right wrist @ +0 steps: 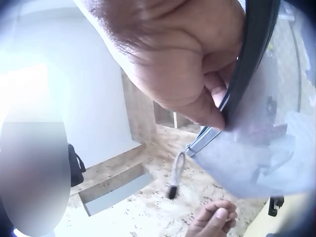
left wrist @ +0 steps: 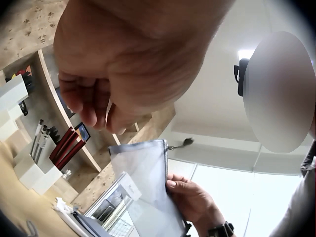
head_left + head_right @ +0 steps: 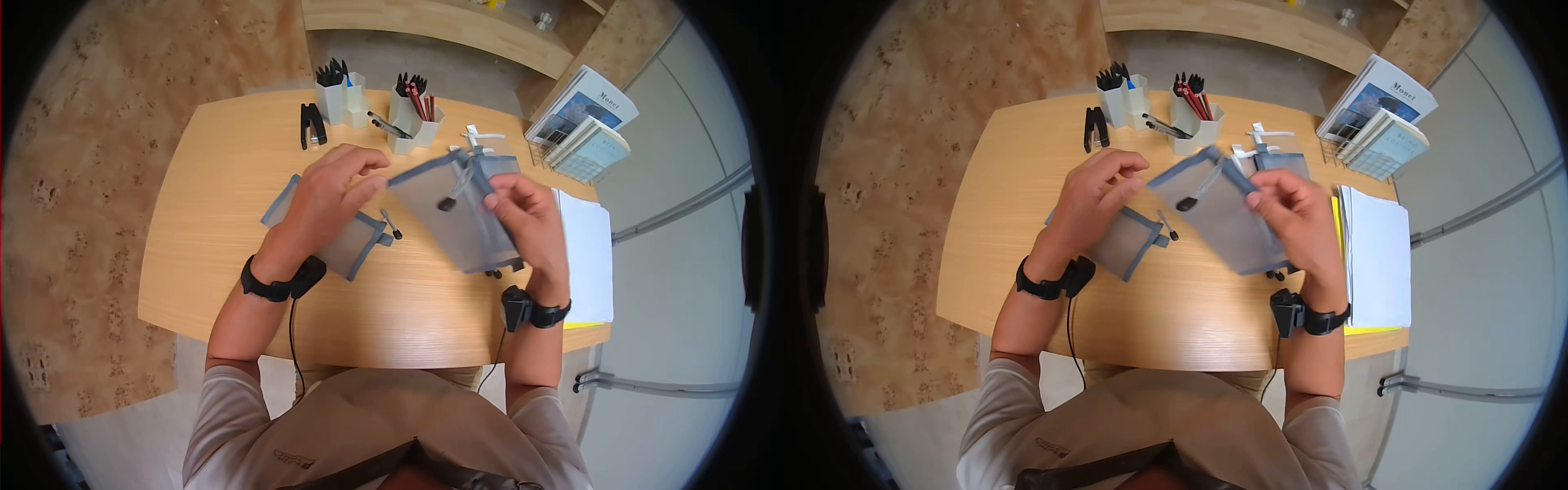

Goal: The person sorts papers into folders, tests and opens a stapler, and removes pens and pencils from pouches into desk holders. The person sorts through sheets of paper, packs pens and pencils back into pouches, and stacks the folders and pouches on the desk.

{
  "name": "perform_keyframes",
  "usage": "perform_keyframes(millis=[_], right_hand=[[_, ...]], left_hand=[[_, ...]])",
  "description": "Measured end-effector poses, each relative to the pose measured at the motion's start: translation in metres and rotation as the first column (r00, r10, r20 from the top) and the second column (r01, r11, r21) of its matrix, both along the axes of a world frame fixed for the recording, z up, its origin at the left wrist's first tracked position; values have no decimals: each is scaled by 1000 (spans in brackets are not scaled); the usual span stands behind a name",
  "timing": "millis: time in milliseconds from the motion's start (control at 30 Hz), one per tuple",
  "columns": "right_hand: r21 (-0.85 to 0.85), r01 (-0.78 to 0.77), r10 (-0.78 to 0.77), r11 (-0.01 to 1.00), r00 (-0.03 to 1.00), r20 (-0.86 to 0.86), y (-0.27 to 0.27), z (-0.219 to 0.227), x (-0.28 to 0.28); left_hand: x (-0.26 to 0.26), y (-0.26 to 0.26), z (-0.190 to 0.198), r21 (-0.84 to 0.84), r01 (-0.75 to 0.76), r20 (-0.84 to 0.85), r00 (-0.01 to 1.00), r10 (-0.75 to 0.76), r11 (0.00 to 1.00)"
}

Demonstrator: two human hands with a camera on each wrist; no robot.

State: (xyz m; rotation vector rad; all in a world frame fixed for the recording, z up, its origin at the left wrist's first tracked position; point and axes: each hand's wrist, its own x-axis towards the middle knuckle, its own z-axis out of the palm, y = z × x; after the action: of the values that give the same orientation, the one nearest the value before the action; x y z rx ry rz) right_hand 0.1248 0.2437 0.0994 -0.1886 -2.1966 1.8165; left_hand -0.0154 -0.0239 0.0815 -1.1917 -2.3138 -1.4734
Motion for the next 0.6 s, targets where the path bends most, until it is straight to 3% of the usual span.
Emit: perform_keyframes(millis=[33,100,133,200,267,333,367,500,600], right_hand=[[-7,-55,55,998,998,37,-4,-14,-3],[-92,-155,164,984,982,96,-20,-28,-7],[-92,-165,174,982,980,100,-28,-34,-9],[-197,-234,263,952,955,135,-39,-49,-12],[-182,-233,263,955,952,158,-46,-57,-14],[28,-126,127,992,991,-47,-51,-63,-19],[94,-160,171,983,978,-117,-50,-59,-22],[278,-185,185,943,982,27,-75,-35,-18],[343,-127,128,930,992,21,-80,-31,-16]], left_hand=[[3,1,2,2,-4,-4,1000,4,1000],[9,-1,3,119,185,204,957,-207,975],[9,-3,1,121,174,207,958,-197,977],[7,-5,-3,-25,288,210,938,-277,957],[7,-4,-4,-76,279,163,951,-264,957],[6,-1,-5,-125,271,114,960,-257,955],[7,0,-7,-136,253,65,967,-247,958],[11,1,-6,-131,257,32,967,-255,958],[9,1,-10,-125,224,-59,971,-232,967]])
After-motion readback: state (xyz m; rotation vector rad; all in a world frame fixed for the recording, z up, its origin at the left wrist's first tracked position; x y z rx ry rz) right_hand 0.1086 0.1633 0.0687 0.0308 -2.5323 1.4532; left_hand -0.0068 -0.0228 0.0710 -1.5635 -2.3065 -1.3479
